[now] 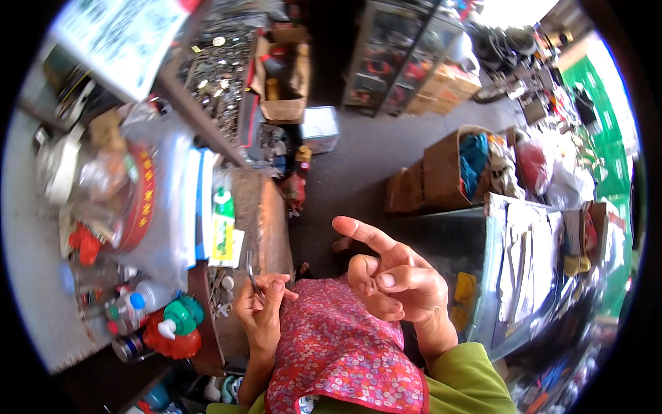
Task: The person applies a substance from a small tube onto a metal tool, rubs it between fingers, and then uses the tool to work on a motorcycle's frame near the engine. The person handles the tool and motorcycle parts directly.
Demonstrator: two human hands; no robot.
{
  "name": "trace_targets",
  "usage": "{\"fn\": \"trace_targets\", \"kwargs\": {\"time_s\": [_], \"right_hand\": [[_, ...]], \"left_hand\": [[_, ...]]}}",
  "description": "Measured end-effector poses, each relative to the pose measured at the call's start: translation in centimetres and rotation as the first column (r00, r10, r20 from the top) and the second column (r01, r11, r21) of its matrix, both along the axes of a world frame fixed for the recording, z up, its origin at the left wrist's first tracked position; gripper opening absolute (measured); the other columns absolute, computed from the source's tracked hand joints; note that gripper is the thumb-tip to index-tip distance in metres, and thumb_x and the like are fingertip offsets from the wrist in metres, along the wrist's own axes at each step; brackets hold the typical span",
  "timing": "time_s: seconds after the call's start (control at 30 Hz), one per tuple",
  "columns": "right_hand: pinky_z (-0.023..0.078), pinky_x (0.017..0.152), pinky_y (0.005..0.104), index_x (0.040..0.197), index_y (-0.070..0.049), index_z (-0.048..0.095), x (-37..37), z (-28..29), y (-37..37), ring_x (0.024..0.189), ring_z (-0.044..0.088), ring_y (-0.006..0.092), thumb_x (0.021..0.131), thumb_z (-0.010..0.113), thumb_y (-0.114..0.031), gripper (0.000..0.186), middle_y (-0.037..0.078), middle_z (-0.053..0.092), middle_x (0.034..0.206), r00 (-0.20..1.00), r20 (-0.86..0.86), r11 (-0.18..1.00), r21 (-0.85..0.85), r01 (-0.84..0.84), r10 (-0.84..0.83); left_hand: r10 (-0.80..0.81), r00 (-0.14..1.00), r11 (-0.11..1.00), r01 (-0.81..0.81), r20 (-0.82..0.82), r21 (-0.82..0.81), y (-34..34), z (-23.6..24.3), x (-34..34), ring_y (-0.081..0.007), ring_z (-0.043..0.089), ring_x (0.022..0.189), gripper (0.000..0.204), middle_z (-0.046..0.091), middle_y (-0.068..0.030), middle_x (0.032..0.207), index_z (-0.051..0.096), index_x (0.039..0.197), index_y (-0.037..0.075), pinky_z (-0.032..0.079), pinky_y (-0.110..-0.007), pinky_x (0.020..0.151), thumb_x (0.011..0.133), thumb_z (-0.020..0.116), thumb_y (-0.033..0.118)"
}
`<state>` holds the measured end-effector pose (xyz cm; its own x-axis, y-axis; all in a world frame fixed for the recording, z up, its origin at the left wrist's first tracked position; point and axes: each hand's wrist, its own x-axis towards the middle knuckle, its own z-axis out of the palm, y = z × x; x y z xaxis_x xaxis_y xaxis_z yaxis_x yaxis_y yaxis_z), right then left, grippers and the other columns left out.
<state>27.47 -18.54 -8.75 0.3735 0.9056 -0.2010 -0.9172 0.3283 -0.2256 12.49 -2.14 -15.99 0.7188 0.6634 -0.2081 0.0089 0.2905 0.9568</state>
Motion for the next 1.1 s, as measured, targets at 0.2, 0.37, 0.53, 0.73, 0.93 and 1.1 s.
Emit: {"fn": "trace_targets", "kwargs": {"time_s": [0.2,0.37,0.53,0.73,0.93,1.1], "right_hand": [[0.037,0.044,0.0218,0.15,-0.007,0.023,4.0,0.3,-4.7,0.05,0.043,0.0099,0.081,0.048,0.009,0.075,0.02,0.056,0.089,0.954,0.221,0.965,-0.122,0.233,-0.202],[0.041,0.058,0.0185,0.14,-0.003,0.037,8.1,-0.5,-8.0,0.065,0.049,0.007,0.08,0.054,0.009,0.063,0.016,0.056,0.101,0.892,0.318,0.937,-0.026,0.349,-0.323],[0.041,0.057,0.019,0.127,-0.003,0.045,11.8,-1.6,-10.9,0.067,0.051,0.0074,0.078,0.055,0.012,0.052,0.017,0.054,0.108,0.814,0.358,0.879,0.044,0.474,-0.457],[0.044,0.048,0.0217,0.115,-0.003,0.046,14.8,-2.0,-12.6,0.058,0.055,0.0135,0.072,0.054,0.016,0.048,0.025,0.049,0.103,0.712,0.308,0.749,0.0,0.663,-0.63],[0.037,0.042,0.0207,0.107,-0.007,0.042,19.6,-2.8,-13.7,0.054,0.045,0.0111,0.071,0.056,0.01,0.042,0.021,0.047,0.107,0.751,-0.008,0.747,0.094,0.658,-0.66],[0.04,0.047,0.0212,0.127,-0.007,0.039,25.6,-3.3,-13.1,0.058,0.048,0.012,0.073,0.057,0.008,0.059,0.019,0.049,0.111,0.698,0.038,0.698,0.105,0.709,-0.715]], "left_hand": [[-0.209,0.978,0.978,0.209,-0.022,-0.009,-2.2,0.7,9.2,-0.0121,0.062,0.067,0.013,0.066,-0.0131,0.093,0.058,0.09,-0.002,0.054,-0.027,0.064,0.092,0.064,0.01],[-0.358,0.934,0.934,0.358,0.0,0.005,-4.5,1.7,17.0,-0.0126,0.063,0.068,0.016,0.065,-0.0133,0.095,0.058,0.091,-0.002,0.055,-0.028,0.064,0.092,0.064,0.013],[-0.425,0.905,0.905,0.424,0.013,0.041,-7.6,2.1,23.0,-0.01,0.061,0.058,0.017,0.067,-0.0125,0.094,0.059,0.092,0.001,0.037,-0.017,0.046,0.093,0.062,0.018],[-0.575,0.813,0.813,0.58,-0.092,0.054,-9.3,1.7,27.9,-0.0103,0.063,0.06,0.017,0.067,-0.0119,0.094,0.058,0.093,0.0,0.033,-0.016,0.046,0.093,0.062,0.017],[-0.664,0.739,0.741,0.671,-0.116,0.026,-10.1,1.0,34.0,-0.0094,0.062,0.06,0.018,0.067,-0.0104,0.091,0.059,0.093,-0.001,0.035,-0.016,0.047,0.092,0.063,0.017],[-0.709,0.7,0.703,0.711,-0.088,-0.003,-9.5,0.0,41.1,-0.0116,0.062,0.063,0.019,0.065,-0.0104,0.087,0.059,0.092,-0.002,0.051,-0.025,0.057,0.092,0.064,0.017]]}}
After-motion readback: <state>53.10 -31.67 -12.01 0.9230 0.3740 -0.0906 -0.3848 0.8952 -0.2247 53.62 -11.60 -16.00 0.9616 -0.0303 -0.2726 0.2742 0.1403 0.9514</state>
